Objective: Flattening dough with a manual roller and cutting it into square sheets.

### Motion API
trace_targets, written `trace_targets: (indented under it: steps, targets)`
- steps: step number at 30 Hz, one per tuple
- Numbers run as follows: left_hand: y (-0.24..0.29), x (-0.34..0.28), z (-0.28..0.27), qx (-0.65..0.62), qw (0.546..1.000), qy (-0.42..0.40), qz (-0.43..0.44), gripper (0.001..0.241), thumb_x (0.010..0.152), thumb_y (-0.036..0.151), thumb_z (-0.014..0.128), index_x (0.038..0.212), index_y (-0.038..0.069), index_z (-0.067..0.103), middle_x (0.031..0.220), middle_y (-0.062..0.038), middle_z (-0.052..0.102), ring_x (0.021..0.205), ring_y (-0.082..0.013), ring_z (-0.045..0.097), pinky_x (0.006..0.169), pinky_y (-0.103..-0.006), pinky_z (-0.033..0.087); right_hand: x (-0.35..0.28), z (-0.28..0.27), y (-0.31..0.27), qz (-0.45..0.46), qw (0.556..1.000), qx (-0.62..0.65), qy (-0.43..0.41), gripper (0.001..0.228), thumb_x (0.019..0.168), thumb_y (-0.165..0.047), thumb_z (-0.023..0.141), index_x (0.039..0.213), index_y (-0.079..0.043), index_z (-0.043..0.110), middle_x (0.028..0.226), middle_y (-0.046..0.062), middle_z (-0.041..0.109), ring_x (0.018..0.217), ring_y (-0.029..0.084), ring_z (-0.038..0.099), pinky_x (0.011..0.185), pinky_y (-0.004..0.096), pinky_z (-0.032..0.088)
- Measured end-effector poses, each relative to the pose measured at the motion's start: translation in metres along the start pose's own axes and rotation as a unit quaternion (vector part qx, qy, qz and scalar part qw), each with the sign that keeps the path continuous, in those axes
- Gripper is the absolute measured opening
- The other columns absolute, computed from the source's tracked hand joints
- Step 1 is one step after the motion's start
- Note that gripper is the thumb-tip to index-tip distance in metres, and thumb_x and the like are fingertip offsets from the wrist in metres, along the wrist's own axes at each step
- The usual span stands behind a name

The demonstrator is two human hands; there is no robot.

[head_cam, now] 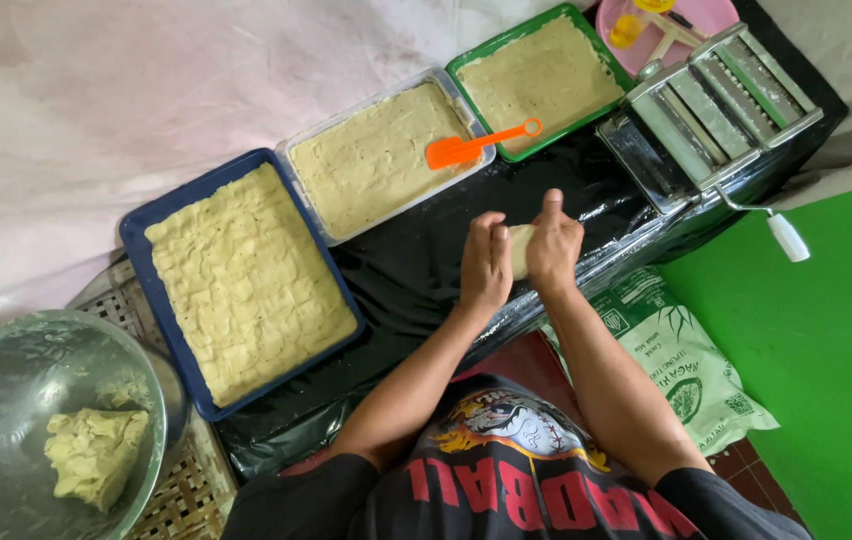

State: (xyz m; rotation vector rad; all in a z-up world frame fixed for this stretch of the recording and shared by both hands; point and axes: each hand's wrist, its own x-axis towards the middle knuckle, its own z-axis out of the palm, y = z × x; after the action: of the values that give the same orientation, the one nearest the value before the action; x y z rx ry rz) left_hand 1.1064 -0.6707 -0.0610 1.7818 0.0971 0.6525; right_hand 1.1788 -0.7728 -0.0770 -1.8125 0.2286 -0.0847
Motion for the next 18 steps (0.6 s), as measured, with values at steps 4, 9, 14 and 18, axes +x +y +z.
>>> trace_targets:
  steps: [4, 9, 14, 18]
  targets:
    - [0.018, -0.012, 0.002, 0.002, 0.999, 0.012, -0.036, 0.038, 0.111, 0.03, 0.044, 0.133, 0.0, 0.052, 0.119, -0.023, 0.056, 0.106, -0.0348, 0.059, 0.094, -0.0417, 0.049, -0.004, 0.004, -0.003, 0.092, 0.988, 0.123, 0.023, 0.065, 0.108, -0.055, 0.048, 0.076, 0.001, 0.059, 0.065, 0.009, 0.058, 0.058, 0.017, 0.053, 0.056, 0.035, 0.048]
    - [-0.03, -0.004, 0.001, 0.079, 0.985, 0.024, -0.15, 0.044, 0.113, 0.037, 0.05, 0.09, 0.001, 0.064, 0.09, -0.022, 0.067, 0.084, -0.041, 0.066, 0.074, -0.0491, 0.05, -0.035, 0.002, -0.009, 0.075, 0.995, 0.047, -0.047, 0.052, 0.108, -0.049, 0.042, 0.093, -0.003, 0.062, 0.076, 0.005, 0.063, 0.07, 0.015, 0.058, 0.064, 0.032, 0.049]
    - [-0.026, 0.009, -0.002, 0.082, 0.992, -0.033, -0.086, 0.046, 0.109, 0.041, 0.049, 0.088, 0.005, 0.068, 0.085, -0.022, 0.069, 0.079, -0.043, 0.069, 0.066, -0.0504, 0.053, -0.047, -0.003, -0.03, -0.161, 0.984, -0.065, -0.032, 0.046, 0.11, -0.042, 0.05, 0.098, 0.001, 0.061, 0.081, 0.01, 0.062, 0.073, 0.017, 0.059, 0.065, 0.035, 0.05]
    - [-0.015, 0.005, 0.001, 0.023, 0.987, -0.119, -0.104, 0.04, 0.112, 0.038, 0.037, 0.119, 0.003, 0.055, 0.092, -0.019, 0.07, 0.082, -0.0394, 0.069, 0.071, -0.0479, 0.053, -0.032, -0.007, -0.026, -0.06, 0.994, -0.093, 0.003, 0.053, 0.105, -0.046, 0.055, 0.076, -0.002, 0.063, 0.062, 0.008, 0.058, 0.058, 0.016, 0.053, 0.055, 0.037, 0.046]
